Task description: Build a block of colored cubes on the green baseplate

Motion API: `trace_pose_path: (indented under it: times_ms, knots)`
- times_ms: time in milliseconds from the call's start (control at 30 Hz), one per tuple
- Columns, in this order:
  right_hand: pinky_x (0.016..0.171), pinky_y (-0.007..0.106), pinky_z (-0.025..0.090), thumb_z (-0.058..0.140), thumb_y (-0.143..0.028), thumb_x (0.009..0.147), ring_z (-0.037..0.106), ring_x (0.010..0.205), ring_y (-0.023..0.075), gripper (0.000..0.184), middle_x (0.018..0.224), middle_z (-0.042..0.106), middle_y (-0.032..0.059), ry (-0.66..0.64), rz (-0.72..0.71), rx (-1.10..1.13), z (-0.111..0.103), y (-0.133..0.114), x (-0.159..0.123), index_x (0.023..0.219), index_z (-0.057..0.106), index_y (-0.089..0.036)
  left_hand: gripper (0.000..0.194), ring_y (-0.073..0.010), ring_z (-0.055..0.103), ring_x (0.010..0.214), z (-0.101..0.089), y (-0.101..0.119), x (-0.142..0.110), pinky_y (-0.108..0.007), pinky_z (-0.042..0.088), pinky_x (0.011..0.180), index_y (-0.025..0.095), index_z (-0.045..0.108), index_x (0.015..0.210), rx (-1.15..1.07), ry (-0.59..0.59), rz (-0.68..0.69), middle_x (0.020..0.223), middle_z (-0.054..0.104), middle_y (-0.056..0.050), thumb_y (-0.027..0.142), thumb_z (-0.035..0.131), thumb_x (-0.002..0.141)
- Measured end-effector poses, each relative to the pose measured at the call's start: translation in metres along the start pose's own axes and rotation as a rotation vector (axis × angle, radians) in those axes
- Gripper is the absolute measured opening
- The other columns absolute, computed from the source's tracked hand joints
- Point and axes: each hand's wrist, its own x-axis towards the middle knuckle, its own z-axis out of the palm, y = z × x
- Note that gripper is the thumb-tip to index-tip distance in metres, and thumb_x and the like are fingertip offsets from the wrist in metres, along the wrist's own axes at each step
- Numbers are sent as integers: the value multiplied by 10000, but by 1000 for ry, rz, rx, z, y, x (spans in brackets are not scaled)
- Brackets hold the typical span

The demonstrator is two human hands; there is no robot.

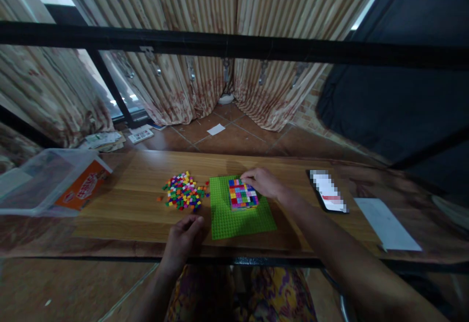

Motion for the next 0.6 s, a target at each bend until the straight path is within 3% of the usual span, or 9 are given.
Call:
trace_pose_path:
  times_ms: [167,300,367,467,600]
  knots:
    - [825,315,472,570,-275,861,648,902,187,235,1023,714,66,185,64,117,12,6,-15,1050,694,-210,407,-89,450,539,9,7,-8,-210,357,500,144,619,688,-71,15,-10,570,525,24,527,724,595]
    - [841,333,481,515,-300,897,629,953,198,256,1075,675,90,461,100,209,25,-20,-48,1078,671,-208,427,-94,481,574,23,14,-18,-217,382,530,132,658,769,-107,-10,-25,664,592,-4,532,709,628]
    - [817,316,489,511,-315,910,631,926,185,221,1022,681,61,444,50,314,36,-44,-70,1025,685,-242,444,-82,464,539,31,15,-22,-217,365,501,130,656,792,-144,-73,-57,688,597,-6,539,710,628]
    - [845,343,486,574,-302,884,618,948,194,194,1009,679,37,302,-5,399,54,-75,-101,1044,683,-296,423,-82,464,531,43,16,-28,-220,365,501,133,646,777,-181,-210,-76,680,594,-6,529,715,643]
    - [743,327,493,563,-301,894,616,821,181,140,838,665,11,305,70,516,66,-91,-124,870,701,-305,391,-73,431,511,55,15,-38,-213,335,509,133,629,694,-205,-378,-78,556,526,12,521,681,705]
